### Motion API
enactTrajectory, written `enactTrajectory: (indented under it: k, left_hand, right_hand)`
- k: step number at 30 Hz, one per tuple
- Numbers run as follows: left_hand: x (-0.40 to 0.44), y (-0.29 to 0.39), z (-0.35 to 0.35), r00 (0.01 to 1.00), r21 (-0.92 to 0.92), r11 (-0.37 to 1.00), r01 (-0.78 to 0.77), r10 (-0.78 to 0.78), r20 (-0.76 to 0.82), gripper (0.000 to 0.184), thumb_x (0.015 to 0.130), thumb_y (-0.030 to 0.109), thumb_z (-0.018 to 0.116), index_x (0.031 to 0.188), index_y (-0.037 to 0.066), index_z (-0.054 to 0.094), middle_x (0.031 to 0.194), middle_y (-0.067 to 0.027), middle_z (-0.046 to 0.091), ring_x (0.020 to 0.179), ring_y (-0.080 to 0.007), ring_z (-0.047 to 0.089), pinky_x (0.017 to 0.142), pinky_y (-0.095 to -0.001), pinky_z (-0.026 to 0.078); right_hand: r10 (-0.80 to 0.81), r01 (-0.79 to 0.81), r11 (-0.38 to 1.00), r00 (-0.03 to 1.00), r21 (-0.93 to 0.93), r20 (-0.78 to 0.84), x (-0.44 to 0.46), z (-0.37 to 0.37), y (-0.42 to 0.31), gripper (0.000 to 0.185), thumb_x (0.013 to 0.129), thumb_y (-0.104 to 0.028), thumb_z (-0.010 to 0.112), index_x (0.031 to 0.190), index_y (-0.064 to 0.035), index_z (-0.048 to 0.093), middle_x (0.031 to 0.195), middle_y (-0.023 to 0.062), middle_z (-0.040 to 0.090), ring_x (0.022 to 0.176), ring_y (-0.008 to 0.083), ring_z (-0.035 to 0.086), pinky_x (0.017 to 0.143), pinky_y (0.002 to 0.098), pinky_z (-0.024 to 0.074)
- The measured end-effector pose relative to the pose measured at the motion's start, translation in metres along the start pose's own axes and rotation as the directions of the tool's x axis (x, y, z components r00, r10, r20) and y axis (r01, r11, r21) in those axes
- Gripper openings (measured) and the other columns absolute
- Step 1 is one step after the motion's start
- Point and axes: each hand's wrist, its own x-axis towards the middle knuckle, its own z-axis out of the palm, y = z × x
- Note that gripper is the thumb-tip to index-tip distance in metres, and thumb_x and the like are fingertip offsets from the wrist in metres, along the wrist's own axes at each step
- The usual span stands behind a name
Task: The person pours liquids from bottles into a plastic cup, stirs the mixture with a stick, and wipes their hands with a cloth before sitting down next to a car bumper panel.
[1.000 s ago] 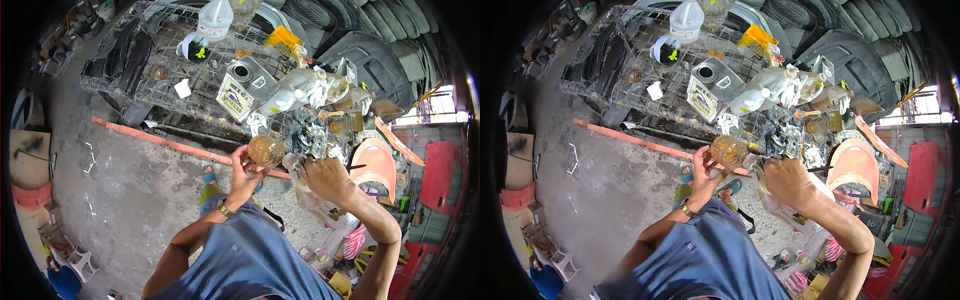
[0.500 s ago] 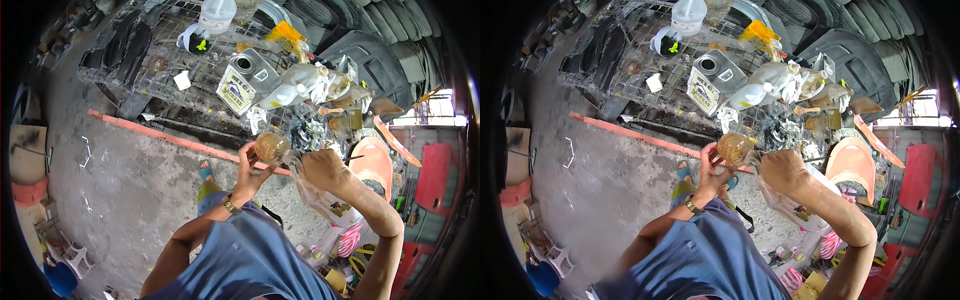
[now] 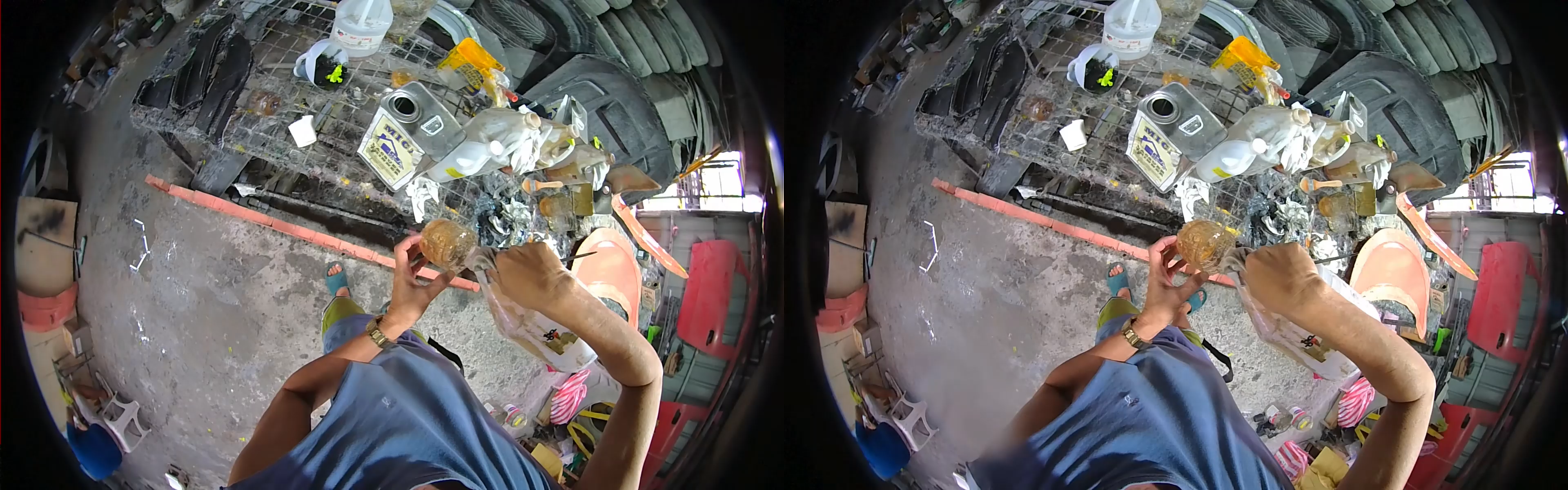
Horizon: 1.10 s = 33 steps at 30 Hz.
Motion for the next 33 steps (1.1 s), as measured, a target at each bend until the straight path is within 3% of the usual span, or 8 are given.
enactTrajectory:
  k: [12, 14, 15, 17, 22, 25, 29, 33]
  left_hand:
    - [0.0, -0.005, 0.0, 1.0, 0.01, 1.0, 0.018, -0.018, 0.003, 0.075, 0.074, -0.001, 0.078, 0.131, 0.011, 0.031, 0.126, -0.0079, 0.044, 0.117, -0.0181, 0.047, 0.1, -0.0364, 0.042]
    - [0.0, -0.009, -0.002, 1.0, 0.01, 1.0, 0.009, -0.009, -0.009, 0.075, 0.074, -0.002, 0.077, 0.131, 0.011, 0.031, 0.127, -0.0083, 0.043, 0.118, -0.0179, 0.046, 0.1, -0.0359, 0.042]
    - [0.001, -0.006, -0.003, 1.0, 0.009, 1.0, -0.001, 0.001, -0.02, 0.075, 0.074, -0.003, 0.077, 0.131, 0.011, 0.031, 0.128, -0.0088, 0.042, 0.119, -0.0176, 0.046, 0.101, -0.0354, 0.042]
    - [0.001, 0.004, -0.003, 1.0, -0.023, 1.0, 0.016, -0.017, -0.017, 0.075, 0.074, -0.004, 0.076, 0.131, 0.011, 0.03, 0.128, -0.0092, 0.041, 0.119, -0.0174, 0.045, 0.101, -0.0349, 0.041]
    - [0.008, 0.024, -0.003, 1.0, -0.015, 0.999, -0.029, 0.029, 0.002, 0.075, 0.074, -0.006, 0.075, 0.132, 0.01, 0.029, 0.128, -0.0097, 0.039, 0.119, -0.0169, 0.045, 0.102, -0.0334, 0.041]
    - [0.012, 0.037, 0.001, 0.999, -0.066, 0.997, 0.05, -0.05, 0.01, 0.074, 0.075, -0.006, 0.074, 0.132, 0.01, 0.029, 0.128, -0.0092, 0.038, 0.12, -0.0173, 0.043, 0.101, -0.0336, 0.041]
    - [0.019, 0.044, 0.004, 0.998, -0.015, 0.998, -0.06, 0.06, 0.027, 0.075, 0.075, -0.004, 0.074, 0.132, 0.01, 0.028, 0.129, -0.0091, 0.037, 0.122, -0.0189, 0.041, 0.101, -0.0338, 0.039]
    - [0.02, 0.072, 0.007, 0.998, -0.154, 0.986, 0.061, -0.065, -0.023, 0.069, 0.08, -0.007, 0.067, 0.134, 0.009, 0.028, 0.132, -0.0116, 0.037, 0.122, -0.0197, 0.041, 0.102, -0.0359, 0.039]
  right_hand:
    - [0.022, -0.021, 1.0, 0.999, 0.018, -0.03, -0.003, 0.008, 0.005, 0.018, 0.08, -0.014, 0.056, 0.076, -0.0021, 0.069, 0.077, 0.016, 0.069, 0.076, 0.0294, 0.069, 0.066, 0.0406, 0.0552]
    - [-0.111, 0.107, 0.994, 0.927, -0.031, -0.357, -0.009, 0.024, 0.014, 0.036, 0.09, -0.033, 0.057, 0.079, 0.0006, 0.063, 0.064, 0.0158, 0.064, 0.063, 0.032, 0.067, 0.058, 0.0427, 0.052]
    - [-0.109, 0.105, 0.994, 0.926, -0.031, -0.36, -0.013, 0.023, 0.013, 0.036, 0.09, -0.033, 0.057, 0.079, 0.0006, 0.063, 0.064, 0.0158, 0.064, 0.063, 0.032, 0.067, 0.058, 0.0427, 0.052]
    - [0.045, -0.007, 0.991, 0.957, 0.135, -0.285, -0.021, 0.019, 0.012, 0.034, 0.091, -0.033, 0.057, 0.084, 0.0011, 0.06, 0.062, 0.0153, 0.062, 0.061, 0.0321, 0.066, 0.056, 0.0424, 0.0509]
    - [0.108, -0.07, 0.99, 0.935, 0.124, -0.338, -0.033, 0.032, 0.011, 0.035, 0.092, -0.032, 0.055, 0.091, 0.0029, 0.058, 0.063, 0.0156, 0.063, 0.06, 0.0317, 0.066, 0.054, 0.0411, 0.0508]
    - [0.141, -0.078, 0.981, 0.915, 0.178, -0.378, -0.033, 0.042, 0.013, 0.037, 0.093, -0.033, 0.053, 0.094, 0.0043, 0.057, 0.062, 0.0152, 0.064, 0.058, 0.0312, 0.066, 0.053, 0.0409, 0.0511]
    - [0.19, -0.096, 0.966, 0.894, 0.242, -0.405, -0.034, 0.049, 0.013, 0.037, 0.093, -0.033, 0.054, 0.094, 0.0045, 0.057, 0.062, 0.0166, 0.063, 0.06, 0.0317, 0.066, 0.055, 0.0422, 0.0513]
    - [0.275, -0.106, 0.932, 0.832, 0.348, -0.482, -0.039, 0.045, 0.031, 0.037, 0.092, -0.033, 0.055, 0.088, 0.0032, 0.059, 0.066, 0.0192, 0.064, 0.064, 0.0352, 0.066, 0.059, 0.0456, 0.0515]
